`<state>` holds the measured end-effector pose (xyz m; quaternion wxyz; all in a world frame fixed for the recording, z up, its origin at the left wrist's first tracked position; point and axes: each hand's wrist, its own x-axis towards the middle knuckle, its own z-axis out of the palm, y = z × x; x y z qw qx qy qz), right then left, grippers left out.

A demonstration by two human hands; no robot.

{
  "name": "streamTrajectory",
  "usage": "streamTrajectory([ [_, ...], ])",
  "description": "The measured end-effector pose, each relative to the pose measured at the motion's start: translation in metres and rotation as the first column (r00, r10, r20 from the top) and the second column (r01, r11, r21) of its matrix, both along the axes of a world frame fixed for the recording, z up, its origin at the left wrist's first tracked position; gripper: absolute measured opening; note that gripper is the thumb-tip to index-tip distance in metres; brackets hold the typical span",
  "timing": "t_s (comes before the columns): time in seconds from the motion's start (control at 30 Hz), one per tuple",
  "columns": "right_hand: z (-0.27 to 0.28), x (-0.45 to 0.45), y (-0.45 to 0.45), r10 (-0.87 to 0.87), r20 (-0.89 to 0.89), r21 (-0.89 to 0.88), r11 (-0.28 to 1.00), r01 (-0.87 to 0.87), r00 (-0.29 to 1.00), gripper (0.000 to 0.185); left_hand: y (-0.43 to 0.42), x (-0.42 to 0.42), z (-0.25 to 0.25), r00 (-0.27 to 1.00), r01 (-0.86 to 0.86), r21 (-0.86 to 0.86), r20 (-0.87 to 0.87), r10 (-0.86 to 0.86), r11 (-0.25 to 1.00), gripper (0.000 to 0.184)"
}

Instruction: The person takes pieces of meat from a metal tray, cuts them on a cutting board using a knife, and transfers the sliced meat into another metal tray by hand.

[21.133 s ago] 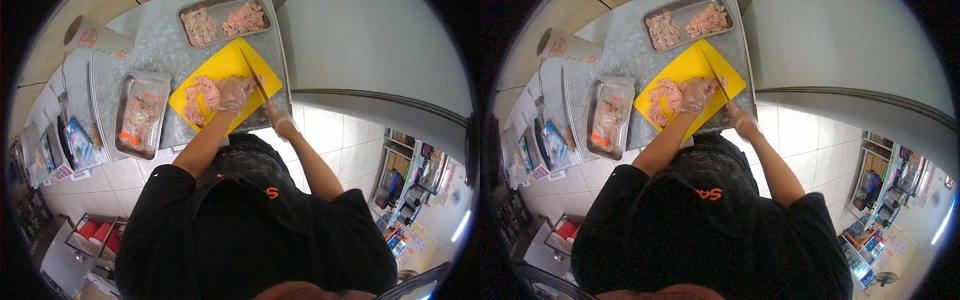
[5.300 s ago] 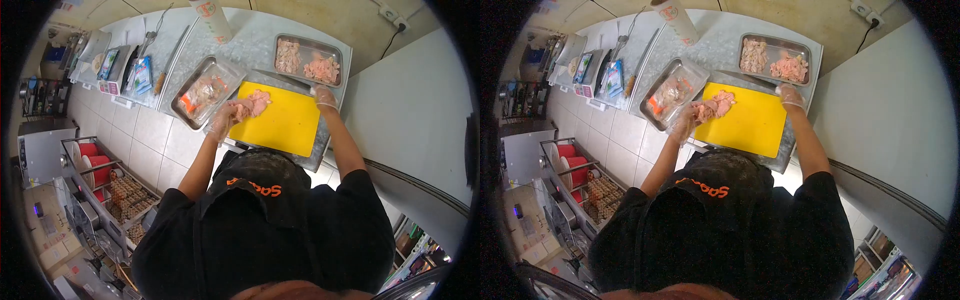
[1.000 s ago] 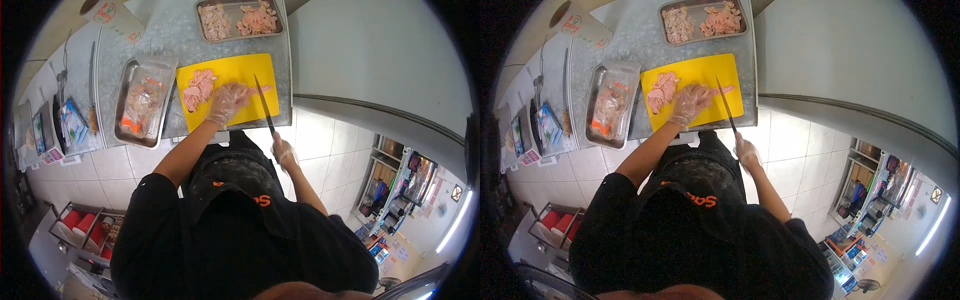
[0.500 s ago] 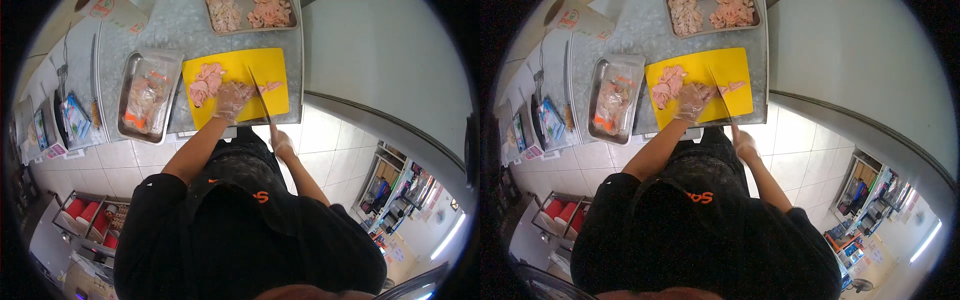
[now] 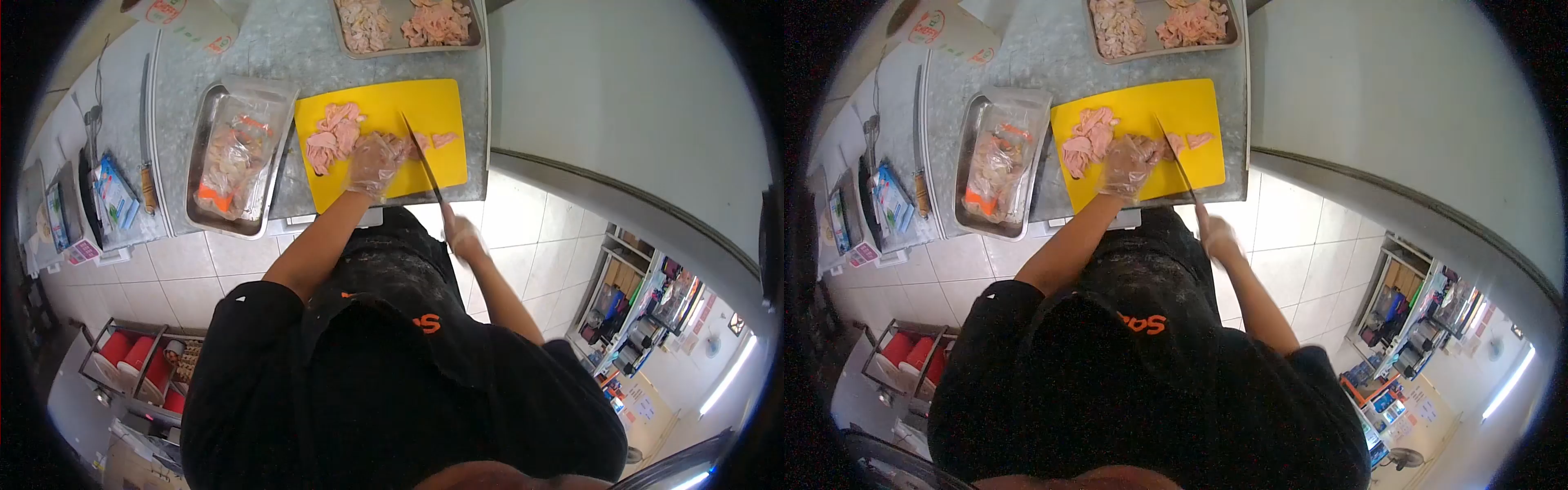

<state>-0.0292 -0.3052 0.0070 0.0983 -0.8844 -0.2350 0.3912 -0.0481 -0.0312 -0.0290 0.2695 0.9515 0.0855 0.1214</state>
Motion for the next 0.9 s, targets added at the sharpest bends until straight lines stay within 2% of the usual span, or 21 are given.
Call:
streamTrajectory([
  [0.03, 0.010, 0.012, 0.027, 0.094, 0.145, 0.138, 0.984, -0.114, 0.985, 0.064, -0.001, 0.000, 0.003, 1.000, 0.008, -0.004, 0.002, -0.008, 1.000, 0.020],
  [0.07, -0.002, 0.019, 0.031, 0.090, 0.147, 0.135, 0.985, -0.110, 0.985, 0.064, -0.001, 0.001, 0.007, 0.999, -0.018, -0.032, 0.031, 0.019, 0.999, 0.020],
  [0.13, -0.027, 0.028, 0.037, 0.154, 0.310, 0.244, 0.941, -0.235, 0.938, 0.048, 0.001, -0.001, 0.011, 0.997, -0.041, -0.046, 0.068, 0.044, 0.998, 0.019],
  [0.17, -0.007, 0.026, 0.039, 0.072, 0.127, 0.129, 0.988, -0.089, 0.989, 0.051, 0.002, -0.002, 0.010, 0.996, -0.036, -0.037, 0.079, 0.039, 0.999, 0.019],
  [0.2, 0.004, 0.012, 0.022, -0.044, 0.027, 0.024, 0.999, 0.043, 0.999, 0.062, 0.003, -0.003, 0.008, 0.995, -0.032, -0.031, 0.089, 0.035, 0.999, 0.019],
  [0.27, 0.028, -0.017, -0.010, -0.297, -0.093, -0.235, 0.934, 0.269, 0.950, 0.094, 0.001, -0.004, 0.006, 0.997, -0.046, -0.061, 0.065, 0.050, 0.997, 0.019],
  [0.33, 0.025, -0.046, -0.051, -0.316, -0.031, -0.338, 0.896, 0.287, 0.948, 0.098, 0.001, -0.004, 0.002, 0.996, -0.071, -0.092, 0.045, 0.076, 0.993, 0.020],
  [0.37, 0.056, -0.046, -0.041, -0.352, -0.093, -0.366, 0.882, 0.297, 0.931, 0.100, 0.002, -0.007, 0.000, 0.995, -0.049, -0.113, 0.086, 0.059, 0.992, 0.021],
  [0.47, 0.054, -0.045, -0.038, -0.344, -0.063, -0.336, 0.891, 0.305, 0.937, 0.099, 0.011, -0.021, 0.019, 0.979, -0.021, -0.114, 0.198, 0.043, 0.993, 0.024],
  [0.5, 0.051, -0.039, -0.029, -0.352, -0.096, -0.226, 0.919, 0.324, 0.931, 0.098, 0.013, -0.028, 0.025, 0.966, -0.012, -0.104, 0.257, 0.038, 0.994, 0.026],
  [0.53, 0.046, -0.033, -0.018, -0.357, -0.135, -0.117, 0.932, 0.343, 0.924, 0.098, 0.016, -0.033, 0.022, 0.967, -0.013, -0.101, 0.251, 0.038, 0.995, 0.026],
  [0.57, 0.038, -0.026, 0.002, -0.393, -0.077, -0.118, 0.916, 0.383, 0.916, 0.094, 0.018, -0.037, 0.017, 0.977, 0.043, -0.012, 0.211, -0.039, 0.999, 0.027],
  [0.6, 0.031, -0.017, 0.022, -0.406, -0.109, -0.041, 0.914, 0.404, 0.907, 0.092, 0.018, -0.040, 0.010, 0.979, 0.106, 0.076, 0.165, -0.118, 0.991, 0.030],
  [0.67, 0.022, 0.001, 0.056, -0.172, -0.058, 0.061, 0.983, 0.175, 0.983, 0.056, 0.012, -0.040, -0.020, 0.983, 0.093, 0.052, 0.152, -0.100, 0.994, 0.030],
  [0.7, 0.018, 0.010, 0.073, -0.058, -0.014, 0.111, 0.992, 0.059, 0.998, 0.045, 0.010, -0.037, -0.029, 0.986, 0.068, 0.028, 0.150, -0.071, 0.997, 0.030],
  [0.73, 0.010, 0.019, 0.091, 0.019, -0.014, 0.010, 1.000, -0.019, 1.000, 0.042, 0.009, -0.038, -0.022, 0.987, 0.070, 0.027, 0.146, -0.073, 0.997, 0.030],
  [0.77, 0.004, 0.021, 0.099, 0.019, -0.017, 0.010, 1.000, -0.018, 1.000, 0.042, 0.010, -0.037, -0.007, 0.990, 0.043, -0.033, 0.136, -0.038, 0.999, 0.028],
  [0.83, -0.005, 0.022, 0.108, 0.201, 0.187, -0.023, 0.979, -0.200, 0.962, 0.051, 0.010, -0.035, 0.000, 0.993, 0.004, -0.099, 0.114, 0.007, 0.995, 0.026],
  [0.87, -0.004, 0.021, 0.109, 0.207, 0.177, -0.027, 0.978, -0.206, 0.962, 0.051, 0.009, -0.034, -0.002, 0.995, -0.039, 0.006, 0.088, 0.038, 0.999, 0.023],
  [0.9, -0.001, 0.017, 0.107, 0.025, 0.091, 0.020, 0.999, -0.027, 0.996, 0.057, 0.006, -0.035, -0.004, 0.995, -0.081, 0.107, 0.061, 0.074, 0.991, 0.020],
])
